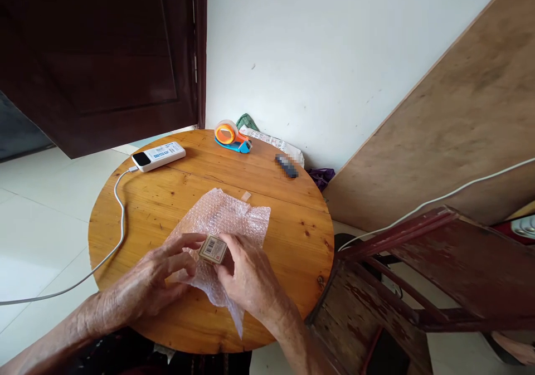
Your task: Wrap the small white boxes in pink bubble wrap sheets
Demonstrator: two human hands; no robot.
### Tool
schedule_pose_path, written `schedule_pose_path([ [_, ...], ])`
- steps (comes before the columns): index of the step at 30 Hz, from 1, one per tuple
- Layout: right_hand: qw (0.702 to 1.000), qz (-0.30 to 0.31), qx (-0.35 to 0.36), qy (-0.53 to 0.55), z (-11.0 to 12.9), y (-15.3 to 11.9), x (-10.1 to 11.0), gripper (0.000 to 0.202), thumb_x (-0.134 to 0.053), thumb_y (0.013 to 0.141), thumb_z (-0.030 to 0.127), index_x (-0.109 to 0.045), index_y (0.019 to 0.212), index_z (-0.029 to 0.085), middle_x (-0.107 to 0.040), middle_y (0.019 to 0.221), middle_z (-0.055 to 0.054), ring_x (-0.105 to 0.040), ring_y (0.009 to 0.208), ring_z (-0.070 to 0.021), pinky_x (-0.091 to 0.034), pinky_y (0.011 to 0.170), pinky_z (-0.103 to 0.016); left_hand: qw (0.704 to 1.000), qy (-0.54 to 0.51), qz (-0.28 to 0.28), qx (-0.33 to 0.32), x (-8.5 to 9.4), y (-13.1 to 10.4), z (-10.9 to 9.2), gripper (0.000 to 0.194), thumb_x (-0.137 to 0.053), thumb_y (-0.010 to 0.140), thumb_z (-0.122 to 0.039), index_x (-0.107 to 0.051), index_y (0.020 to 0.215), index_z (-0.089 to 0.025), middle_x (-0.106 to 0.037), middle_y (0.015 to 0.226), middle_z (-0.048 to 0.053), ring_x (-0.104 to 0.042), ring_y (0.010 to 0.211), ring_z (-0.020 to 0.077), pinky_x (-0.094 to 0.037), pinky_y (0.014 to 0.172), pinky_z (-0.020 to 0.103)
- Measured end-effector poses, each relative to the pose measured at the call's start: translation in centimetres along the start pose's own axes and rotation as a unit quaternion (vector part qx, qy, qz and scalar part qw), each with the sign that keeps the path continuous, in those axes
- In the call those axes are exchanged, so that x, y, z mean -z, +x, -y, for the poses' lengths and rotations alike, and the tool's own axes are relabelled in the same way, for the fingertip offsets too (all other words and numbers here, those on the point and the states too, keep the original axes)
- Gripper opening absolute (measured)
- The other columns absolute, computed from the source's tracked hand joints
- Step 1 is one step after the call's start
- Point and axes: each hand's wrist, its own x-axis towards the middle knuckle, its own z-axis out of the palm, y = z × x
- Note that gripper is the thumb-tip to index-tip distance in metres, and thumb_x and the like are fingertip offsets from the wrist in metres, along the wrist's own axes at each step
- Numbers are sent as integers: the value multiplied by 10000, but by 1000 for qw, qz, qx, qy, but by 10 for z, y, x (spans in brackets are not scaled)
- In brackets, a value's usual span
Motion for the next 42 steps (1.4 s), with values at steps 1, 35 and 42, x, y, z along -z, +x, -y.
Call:
schedule_pose_path([
  [1,1000,10,3,6,-1,1,3,466,-632,821,114,-592,1261,261,-708,1200,-66,-660,1117,-247,-530,973,-422,1000,6,-1,4,0,2,-1,126,-567,835,-87,-598,856,-207,-577,1365,91,-663,1122,215,-605,871,360],
  [35,947,-62,-123,289,-33,1,-9,98,-593,799,284,-554,758,204,-577,708,23,-544,643,-128,-442,606,-247,978,-78,34,189,1,61,12,18,-626,744,-190,-635,745,-174,-599,691,-39,-525,675,120,-380,632,229],
  [42,967,-251,28,-10,-16,-24,0,183,-534,890,126,-627,1027,204,-663,1045,-76,-625,992,-215,-510,863,-360,976,-67,54,199,4,64,12,95,-636,725,-190,-667,813,-180,-599,695,-41,-527,691,130,-384,647,234],
])
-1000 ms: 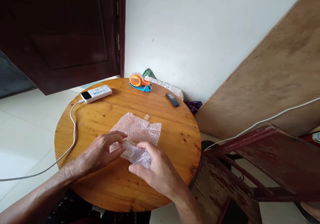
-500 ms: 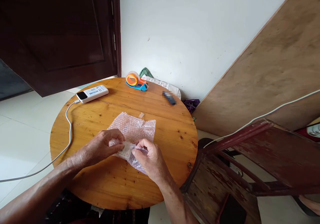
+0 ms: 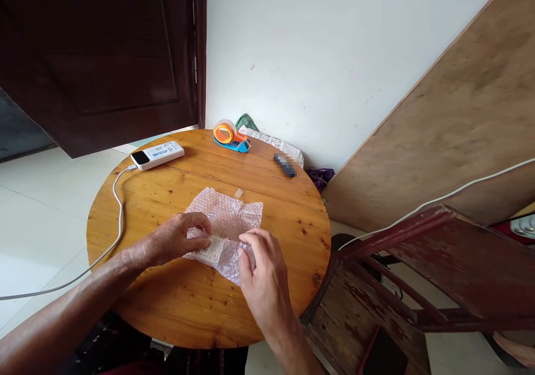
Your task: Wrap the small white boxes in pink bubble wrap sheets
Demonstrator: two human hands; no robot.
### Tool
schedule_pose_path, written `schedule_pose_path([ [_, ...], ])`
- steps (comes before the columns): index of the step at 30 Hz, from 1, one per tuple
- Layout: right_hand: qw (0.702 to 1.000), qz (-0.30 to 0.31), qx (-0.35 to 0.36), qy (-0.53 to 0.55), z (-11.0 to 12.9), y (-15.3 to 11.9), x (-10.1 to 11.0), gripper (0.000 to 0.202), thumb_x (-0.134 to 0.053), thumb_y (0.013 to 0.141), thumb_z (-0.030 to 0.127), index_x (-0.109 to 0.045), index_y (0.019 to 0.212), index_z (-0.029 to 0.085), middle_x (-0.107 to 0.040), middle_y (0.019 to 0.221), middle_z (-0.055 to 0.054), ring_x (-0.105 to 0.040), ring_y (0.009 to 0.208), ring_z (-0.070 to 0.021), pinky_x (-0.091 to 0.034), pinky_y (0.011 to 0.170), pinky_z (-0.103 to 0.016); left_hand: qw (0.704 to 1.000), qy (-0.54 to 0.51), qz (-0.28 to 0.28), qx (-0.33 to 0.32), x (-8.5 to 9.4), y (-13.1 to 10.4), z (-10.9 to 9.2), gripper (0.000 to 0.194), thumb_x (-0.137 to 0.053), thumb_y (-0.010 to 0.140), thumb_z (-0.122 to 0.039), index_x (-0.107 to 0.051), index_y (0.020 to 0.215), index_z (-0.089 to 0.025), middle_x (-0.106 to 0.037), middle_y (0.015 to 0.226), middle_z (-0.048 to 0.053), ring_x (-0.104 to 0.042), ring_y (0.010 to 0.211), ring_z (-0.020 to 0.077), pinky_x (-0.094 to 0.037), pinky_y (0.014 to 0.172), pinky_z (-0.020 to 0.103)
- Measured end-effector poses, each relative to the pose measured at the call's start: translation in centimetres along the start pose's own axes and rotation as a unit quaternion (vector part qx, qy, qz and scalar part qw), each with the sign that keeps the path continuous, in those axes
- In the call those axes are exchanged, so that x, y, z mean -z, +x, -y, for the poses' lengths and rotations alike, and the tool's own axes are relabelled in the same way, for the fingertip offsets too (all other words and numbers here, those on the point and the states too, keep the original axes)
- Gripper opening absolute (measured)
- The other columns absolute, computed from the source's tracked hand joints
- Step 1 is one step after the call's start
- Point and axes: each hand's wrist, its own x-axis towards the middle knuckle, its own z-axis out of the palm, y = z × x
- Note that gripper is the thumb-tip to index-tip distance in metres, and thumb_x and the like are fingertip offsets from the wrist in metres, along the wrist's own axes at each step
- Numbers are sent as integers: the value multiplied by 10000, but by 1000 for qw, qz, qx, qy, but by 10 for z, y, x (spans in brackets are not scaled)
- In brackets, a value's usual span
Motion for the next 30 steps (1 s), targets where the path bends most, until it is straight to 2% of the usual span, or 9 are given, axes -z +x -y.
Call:
schedule_pose_path([
  [2,994,-5,99,-51,19,-2,4,210,-515,921,84,-633,1056,194,-660,1057,-83,-617,990,-209,-511,870,-352,1000,3,0,-5,-1,1,1,115,-635,723,-196,-677,829,-183,-629,734,-29,-550,724,140,-400,669,241],
  [5,978,94,166,-79,40,1,-1,204,-504,930,59,-639,1036,171,-684,1052,-80,-624,959,-217,-527,873,-367,1000,10,-5,-13,-3,3,3,122,-638,753,-252,-686,844,-186,-660,762,-16,-575,749,153,-417,686,253],
  [8,966,154,154,-139,43,5,-12,203,-519,906,49,-652,1007,165,-700,1061,-85,-629,941,-245,-546,852,-400,1000,13,-1,-14,1,2,3,132,-627,779,-281,-689,844,-185,-684,776,-4,-604,769,163,-438,698,260],
  [13,951,184,156,-193,35,8,-17,299,-562,880,37,-638,1138,167,-693,1084,-82,-608,921,-249,-553,818,-406,999,32,-20,-29,22,-9,6,303,-577,745,-174,-674,1031,-204,-721,961,11,-651,851,167,-481,776,276],
  [16,941,205,154,-220,39,11,-19,302,-631,893,131,-628,1184,213,-677,1070,-77,-597,904,-249,-547,789,-403,993,91,-66,24,30,-15,13,316,-551,772,-178,-673,1062,-211,-708,885,11,-641,747,167,-473,709,282],
  [20,936,210,143,-245,44,18,-25,261,-691,886,223,-644,1143,232,-655,1038,-83,-585,926,-260,-534,798,-419,978,153,-120,74,26,-21,27,314,-528,775,-138,-662,1054,-189,-697,863,30,-642,787,187,-456,729,292],
  [24,931,220,146,-253,45,21,-28,198,-691,886,224,-654,1080,226,-644,1004,-80,-572,922,-261,-521,790,-424,969,142,-151,133,24,-37,36,276,-554,826,-294,-650,1058,-180,-695,848,33,-631,735,190,-435,668,288],
  [27,929,224,150,-252,45,22,-27,187,-687,887,216,-654,1071,223,-636,999,-77,-563,913,-253,-512,786,-419,968,114,-136,177,26,-46,36,399,-571,831,-422,-639,1128,-164,-715,855,39,-643,741,199,-425,667,290],
  [30,927,224,157,-256,45,24,-26,147,-684,884,205,-661,1028,219,-632,975,-74,-556,901,-247,-499,785,-411,967,114,-119,195,26,-45,29,341,-584,811,-416,-665,1039,-176,-707,770,26,-634,696,193,-378,618,276],
])
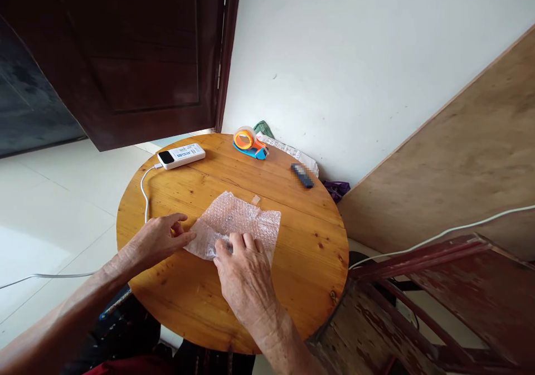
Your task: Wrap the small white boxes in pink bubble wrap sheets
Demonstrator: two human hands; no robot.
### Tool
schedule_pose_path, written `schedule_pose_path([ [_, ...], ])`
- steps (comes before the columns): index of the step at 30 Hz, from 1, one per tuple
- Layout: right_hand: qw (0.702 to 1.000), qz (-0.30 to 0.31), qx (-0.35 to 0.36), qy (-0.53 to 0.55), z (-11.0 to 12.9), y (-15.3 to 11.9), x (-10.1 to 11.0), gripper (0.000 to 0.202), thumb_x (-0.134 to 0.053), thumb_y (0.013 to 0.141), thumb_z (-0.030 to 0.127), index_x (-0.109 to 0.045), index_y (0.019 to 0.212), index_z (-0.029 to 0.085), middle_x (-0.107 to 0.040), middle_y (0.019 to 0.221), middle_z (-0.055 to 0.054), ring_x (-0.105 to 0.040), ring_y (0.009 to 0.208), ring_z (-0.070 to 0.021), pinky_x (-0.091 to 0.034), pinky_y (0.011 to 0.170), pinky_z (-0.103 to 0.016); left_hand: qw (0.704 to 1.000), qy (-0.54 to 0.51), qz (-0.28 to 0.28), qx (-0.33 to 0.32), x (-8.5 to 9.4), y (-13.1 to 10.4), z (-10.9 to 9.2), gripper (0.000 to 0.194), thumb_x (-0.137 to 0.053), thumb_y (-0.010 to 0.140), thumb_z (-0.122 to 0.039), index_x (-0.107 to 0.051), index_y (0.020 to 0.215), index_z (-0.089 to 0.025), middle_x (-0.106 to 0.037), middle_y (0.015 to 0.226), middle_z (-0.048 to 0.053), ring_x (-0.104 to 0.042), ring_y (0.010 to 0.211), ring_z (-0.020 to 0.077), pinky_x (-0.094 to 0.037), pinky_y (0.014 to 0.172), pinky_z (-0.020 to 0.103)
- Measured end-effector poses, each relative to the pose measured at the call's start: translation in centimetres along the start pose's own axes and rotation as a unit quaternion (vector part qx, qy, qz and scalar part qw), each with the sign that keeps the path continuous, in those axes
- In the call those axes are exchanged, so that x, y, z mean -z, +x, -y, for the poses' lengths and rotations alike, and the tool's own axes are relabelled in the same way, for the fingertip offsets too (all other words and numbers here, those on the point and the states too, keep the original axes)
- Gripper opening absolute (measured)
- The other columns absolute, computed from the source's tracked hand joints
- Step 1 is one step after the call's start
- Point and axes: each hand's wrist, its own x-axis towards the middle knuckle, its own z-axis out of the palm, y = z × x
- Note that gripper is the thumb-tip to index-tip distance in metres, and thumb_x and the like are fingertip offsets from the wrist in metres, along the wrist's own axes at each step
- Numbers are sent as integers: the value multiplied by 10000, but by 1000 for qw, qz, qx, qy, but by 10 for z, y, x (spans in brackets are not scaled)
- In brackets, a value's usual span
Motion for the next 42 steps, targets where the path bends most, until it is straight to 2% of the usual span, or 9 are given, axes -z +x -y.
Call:
schedule_pose_path([
  [8,1000,7,17,-10,1,6,5,55,-675,877,191,-660,926,212,-626,912,-66,-556,887,-250,-452,773,-404,999,-30,8,-36,-14,7,-12,88,-558,724,-245,-592,679,-178,-481,568,-42,-435,540,119,-254,529,250],
  [14,1000,10,21,-11,0,9,3,57,-681,858,169,-657,897,203,-637,887,-65,-564,882,-263,-428,769,-413,955,-288,64,-3,-27,7,-21,188,-543,691,-232,-639,827,-146,-492,554,-70,-414,483,88,-312,479,209],
  [17,1000,-13,-1,-7,1,8,-1,264,-706,835,155,-629,1087,154,-674,935,-95,-586,888,-283,-441,787,-435,935,-345,79,5,-33,4,-34,218,-560,689,-229,-642,872,-144,-547,562,-60,-454,473,89,-341,459,197],
  [20,999,-44,-21,14,2,6,-4,571,-723,817,147,-479,1329,79,-697,1009,-144,-613,917,-303,-458,823,-455,929,-360,92,-1,-37,1,-45,215,-571,695,-230,-637,881,-144,-566,560,-52,-489,483,98,-361,462,200],
  [28,986,-53,-4,157,-14,-10,3,647,-527,801,-2,-372,1406,167,-686,1143,-125,-636,1031,-282,-526,902,-463,955,-243,116,-124,-30,-9,-55,73,-513,636,-119,-530,680,-176,-439,562,-75,-358,528,80,-282,498,218],
  [33,972,-59,-14,226,-17,-14,6,655,-451,761,-48,-442,1364,207,-697,1142,-98,-658,1027,-249,-551,909,-451,960,-163,129,-187,-19,-13,-55,107,-466,686,-85,-505,661,-181,-460,595,-63,-392,567,90,-278,530,228],
  [36,963,-102,-25,249,-19,-18,6,499,-463,827,7,-528,1277,211,-716,1098,-88,-672,1011,-235,-555,901,-426,972,-99,102,-187,-20,-12,-60,169,-459,770,-111,-491,620,-182,-430,558,-56,-387,550,98,-261,541,247],
  [40,932,-195,-162,261,-41,-42,1,195,-534,909,216,-630,1078,208,-724,983,-75,-690,894,-213,-566,830,-369,980,24,75,-184,-24,-13,-67,149,-524,790,-139,-551,651,-183,-528,598,-17,-482,584,133,-309,581,267],
  [42,910,-180,-250,278,-54,-60,-3,193,-555,901,322,-644,1026,204,-722,936,-74,-693,814,-203,-572,740,-337,975,83,80,-189,-24,-14,-69,133,-523,820,-158,-626,739,-181,-625,714,31,-569,662,173,-373,626,284],
])
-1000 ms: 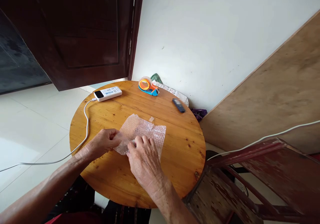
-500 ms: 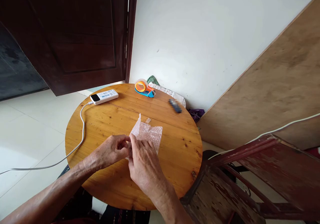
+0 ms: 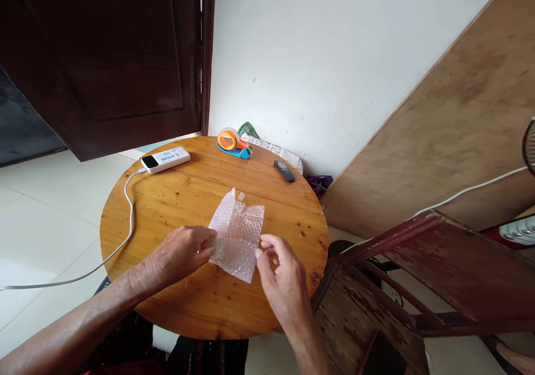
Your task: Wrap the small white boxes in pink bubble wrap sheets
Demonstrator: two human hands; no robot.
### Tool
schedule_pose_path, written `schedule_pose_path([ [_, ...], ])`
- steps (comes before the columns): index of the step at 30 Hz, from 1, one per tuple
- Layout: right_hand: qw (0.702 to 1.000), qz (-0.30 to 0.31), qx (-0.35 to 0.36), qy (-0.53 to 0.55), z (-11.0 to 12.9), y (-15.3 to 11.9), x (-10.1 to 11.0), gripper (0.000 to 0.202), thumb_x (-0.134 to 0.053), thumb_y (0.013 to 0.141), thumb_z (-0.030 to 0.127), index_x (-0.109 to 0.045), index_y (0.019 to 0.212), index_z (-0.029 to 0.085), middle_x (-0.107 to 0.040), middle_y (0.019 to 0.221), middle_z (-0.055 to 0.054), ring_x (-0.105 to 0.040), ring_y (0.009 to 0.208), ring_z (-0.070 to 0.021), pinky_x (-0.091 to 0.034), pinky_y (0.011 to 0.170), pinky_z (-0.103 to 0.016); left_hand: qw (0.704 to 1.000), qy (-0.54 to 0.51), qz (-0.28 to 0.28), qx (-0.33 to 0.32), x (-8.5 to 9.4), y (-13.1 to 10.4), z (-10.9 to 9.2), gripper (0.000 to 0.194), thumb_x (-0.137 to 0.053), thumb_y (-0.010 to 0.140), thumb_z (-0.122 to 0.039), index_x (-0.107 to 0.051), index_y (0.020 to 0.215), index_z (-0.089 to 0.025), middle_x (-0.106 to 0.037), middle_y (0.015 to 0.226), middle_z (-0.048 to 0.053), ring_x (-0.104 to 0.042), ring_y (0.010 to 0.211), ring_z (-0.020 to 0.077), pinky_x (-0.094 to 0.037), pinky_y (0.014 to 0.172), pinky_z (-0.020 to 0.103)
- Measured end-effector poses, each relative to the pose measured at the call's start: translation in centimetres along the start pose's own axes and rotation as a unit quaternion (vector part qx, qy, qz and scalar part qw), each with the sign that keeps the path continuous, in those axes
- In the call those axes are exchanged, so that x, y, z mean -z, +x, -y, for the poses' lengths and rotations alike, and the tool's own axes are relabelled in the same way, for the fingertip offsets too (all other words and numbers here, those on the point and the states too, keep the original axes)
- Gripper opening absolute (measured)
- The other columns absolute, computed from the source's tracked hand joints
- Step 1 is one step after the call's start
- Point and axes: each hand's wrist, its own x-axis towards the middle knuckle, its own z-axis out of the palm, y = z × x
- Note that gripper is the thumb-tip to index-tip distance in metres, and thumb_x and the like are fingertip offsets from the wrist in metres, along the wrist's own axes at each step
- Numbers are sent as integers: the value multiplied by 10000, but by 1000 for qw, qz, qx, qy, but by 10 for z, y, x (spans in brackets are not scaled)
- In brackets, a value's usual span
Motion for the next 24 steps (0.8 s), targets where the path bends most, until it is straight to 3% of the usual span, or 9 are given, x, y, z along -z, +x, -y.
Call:
schedule_pose_path([
  [5,988,85,-127,-2,-17,-20,6,501,-570,861,546,-597,1203,180,-728,923,-69,-689,707,-203,-554,645,-346,994,76,-45,-70,-4,2,9,204,-553,857,-220,-733,951,-206,-654,965,100,-622,921,264,-493,784,371],
  [9,988,68,-137,-21,-3,-17,-9,655,-577,857,551,-470,1382,175,-728,873,-49,-690,671,-219,-530,651,-364,988,39,-77,-126,-10,7,18,247,-578,813,-167,-745,991,-205,-631,1065,112,-609,991,264,-515,869,393],
  [15,990,36,-131,20,0,-5,-32,692,-584,851,460,-406,1437,139,-717,811,-40,-678,679,-228,-509,617,-341,994,-21,-73,-73,-19,-1,12,257,-539,822,-139,-720,1002,-172,-612,1032,108,-637,939,234,-535,862,365],
  [19,989,20,-140,48,-4,-2,-34,725,-585,834,475,-403,1437,116,-724,957,-87,-647,650,-194,-523,624,-336,995,-4,-90,-37,-22,-9,6,265,-514,857,-174,-700,1044,-157,-602,1013,116,-634,928,257,-544,849,406],
  [24,985,66,-150,49,0,0,-32,704,-587,851,458,-400,1450,137,-746,998,-107,-696,780,-234,-535,703,-358,996,10,-83,-37,-21,-8,6,250,-550,854,-198,-703,1050,-169,-600,1087,130,-615,1000,286,-542,882,445],
])
